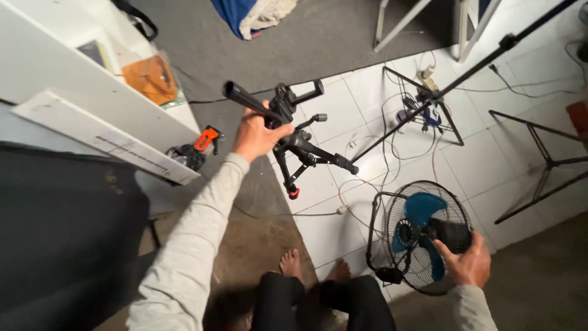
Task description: Organizing various household items including a tripod, a fan, and a stapler, and placing a squeegee on a shelf.
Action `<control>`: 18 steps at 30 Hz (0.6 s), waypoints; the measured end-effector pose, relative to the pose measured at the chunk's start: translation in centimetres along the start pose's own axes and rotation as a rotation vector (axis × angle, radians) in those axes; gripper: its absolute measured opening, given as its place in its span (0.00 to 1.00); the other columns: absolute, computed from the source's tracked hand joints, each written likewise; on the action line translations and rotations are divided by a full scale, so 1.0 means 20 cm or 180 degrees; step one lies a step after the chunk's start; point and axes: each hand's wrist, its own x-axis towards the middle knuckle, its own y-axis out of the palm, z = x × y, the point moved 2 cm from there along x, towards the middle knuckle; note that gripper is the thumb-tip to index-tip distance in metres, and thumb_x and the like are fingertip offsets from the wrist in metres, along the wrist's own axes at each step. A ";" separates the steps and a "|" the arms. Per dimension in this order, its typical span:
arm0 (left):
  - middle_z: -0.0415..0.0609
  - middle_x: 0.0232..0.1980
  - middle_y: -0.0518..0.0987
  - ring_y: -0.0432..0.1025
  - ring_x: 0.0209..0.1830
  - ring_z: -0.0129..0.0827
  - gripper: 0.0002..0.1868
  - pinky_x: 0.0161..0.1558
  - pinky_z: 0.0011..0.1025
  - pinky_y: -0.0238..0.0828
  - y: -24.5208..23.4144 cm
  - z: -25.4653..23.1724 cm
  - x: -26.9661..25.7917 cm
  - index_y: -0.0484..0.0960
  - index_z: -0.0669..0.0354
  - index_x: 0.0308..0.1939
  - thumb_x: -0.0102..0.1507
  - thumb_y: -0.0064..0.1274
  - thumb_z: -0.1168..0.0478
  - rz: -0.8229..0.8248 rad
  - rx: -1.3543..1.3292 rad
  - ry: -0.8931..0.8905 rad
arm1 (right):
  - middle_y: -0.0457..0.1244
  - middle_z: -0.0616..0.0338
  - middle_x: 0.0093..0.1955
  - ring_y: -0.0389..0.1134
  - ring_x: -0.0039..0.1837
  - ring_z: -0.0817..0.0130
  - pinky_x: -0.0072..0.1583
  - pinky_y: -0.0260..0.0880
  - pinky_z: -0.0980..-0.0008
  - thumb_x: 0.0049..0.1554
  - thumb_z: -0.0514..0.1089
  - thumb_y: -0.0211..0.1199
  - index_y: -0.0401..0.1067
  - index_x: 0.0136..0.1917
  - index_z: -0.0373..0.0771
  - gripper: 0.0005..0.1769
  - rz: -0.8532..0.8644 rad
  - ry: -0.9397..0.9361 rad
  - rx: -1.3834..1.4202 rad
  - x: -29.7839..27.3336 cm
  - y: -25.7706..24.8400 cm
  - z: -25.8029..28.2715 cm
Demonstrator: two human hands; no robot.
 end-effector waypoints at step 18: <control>0.41 0.38 0.77 0.70 0.40 0.26 0.19 0.45 0.28 0.70 0.89 0.82 0.26 0.79 0.56 0.41 0.56 0.67 0.49 0.0104 -0.1201 0.0326 | 0.64 0.38 0.59 0.68 0.60 0.48 0.70 0.72 0.54 0.47 0.68 0.77 0.64 0.69 0.30 0.52 -0.0889 0.0329 -0.0816 -0.16 1.34 -1.63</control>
